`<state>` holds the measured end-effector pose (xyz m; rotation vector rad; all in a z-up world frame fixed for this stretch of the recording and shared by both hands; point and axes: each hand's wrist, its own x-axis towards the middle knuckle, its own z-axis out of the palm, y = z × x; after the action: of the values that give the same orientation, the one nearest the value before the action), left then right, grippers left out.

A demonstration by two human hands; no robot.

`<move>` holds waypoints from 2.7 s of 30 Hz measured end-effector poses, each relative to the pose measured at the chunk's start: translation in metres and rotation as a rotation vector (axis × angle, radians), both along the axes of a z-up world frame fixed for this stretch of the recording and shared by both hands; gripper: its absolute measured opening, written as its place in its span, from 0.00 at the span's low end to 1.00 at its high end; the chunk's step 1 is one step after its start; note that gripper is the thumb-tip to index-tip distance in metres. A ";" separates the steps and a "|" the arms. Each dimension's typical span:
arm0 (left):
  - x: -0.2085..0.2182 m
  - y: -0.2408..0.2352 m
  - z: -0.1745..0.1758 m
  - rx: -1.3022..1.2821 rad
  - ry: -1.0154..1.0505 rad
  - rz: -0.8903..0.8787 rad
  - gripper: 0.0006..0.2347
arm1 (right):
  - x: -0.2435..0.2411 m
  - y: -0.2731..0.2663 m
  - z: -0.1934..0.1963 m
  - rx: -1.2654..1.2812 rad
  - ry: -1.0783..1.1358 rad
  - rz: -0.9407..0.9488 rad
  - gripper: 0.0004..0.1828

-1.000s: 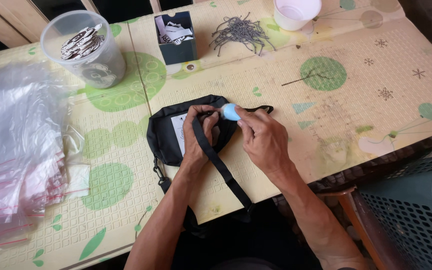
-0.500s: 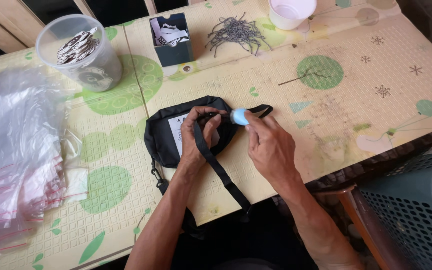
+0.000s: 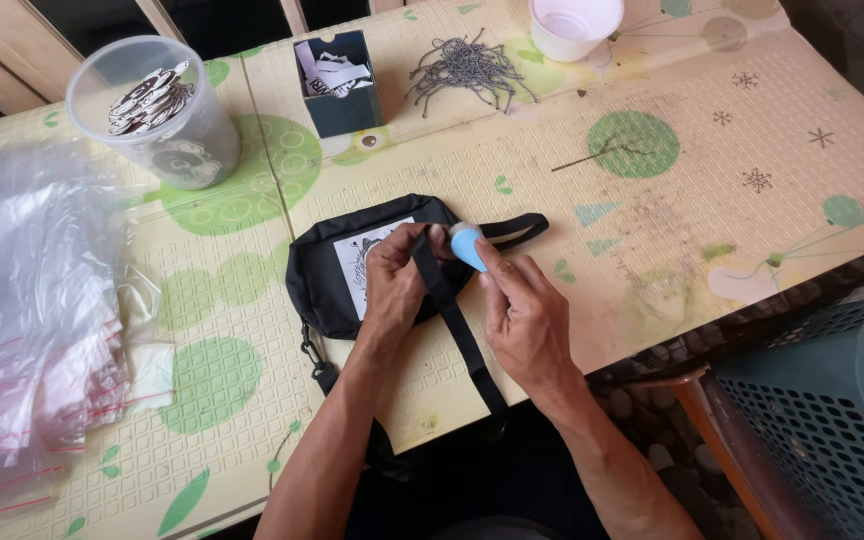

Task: The person cleans a small black shoulder bag using a light blue brush. They scrub the exterior surface, the attached strap, and the zipper area, then smooth the fabric by hand.

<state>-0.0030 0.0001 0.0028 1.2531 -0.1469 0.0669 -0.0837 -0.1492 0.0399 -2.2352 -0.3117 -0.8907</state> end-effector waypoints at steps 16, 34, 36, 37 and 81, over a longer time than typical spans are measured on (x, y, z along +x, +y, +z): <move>-0.004 -0.003 0.001 -0.031 0.046 -0.004 0.08 | -0.002 -0.012 0.012 -0.162 0.152 -0.183 0.21; -0.051 -0.044 -0.003 1.184 -1.109 0.323 0.05 | -0.010 -0.064 -0.013 -0.099 0.265 -0.182 0.20; -0.063 -0.049 -0.016 1.335 -1.072 0.318 0.07 | -0.013 -0.067 0.003 -0.090 0.307 -0.149 0.20; -0.070 -0.048 -0.011 1.335 -1.070 0.312 0.07 | -0.016 -0.068 0.008 -0.089 0.313 -0.152 0.20; -0.046 -0.048 -0.012 1.441 -0.718 -0.018 0.09 | -0.029 -0.060 -0.003 0.434 0.357 -0.052 0.20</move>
<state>-0.0492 -0.0477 -0.0088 2.6179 -0.9485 0.4551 -0.1124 -0.2094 0.0371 -1.9485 0.1005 -0.5079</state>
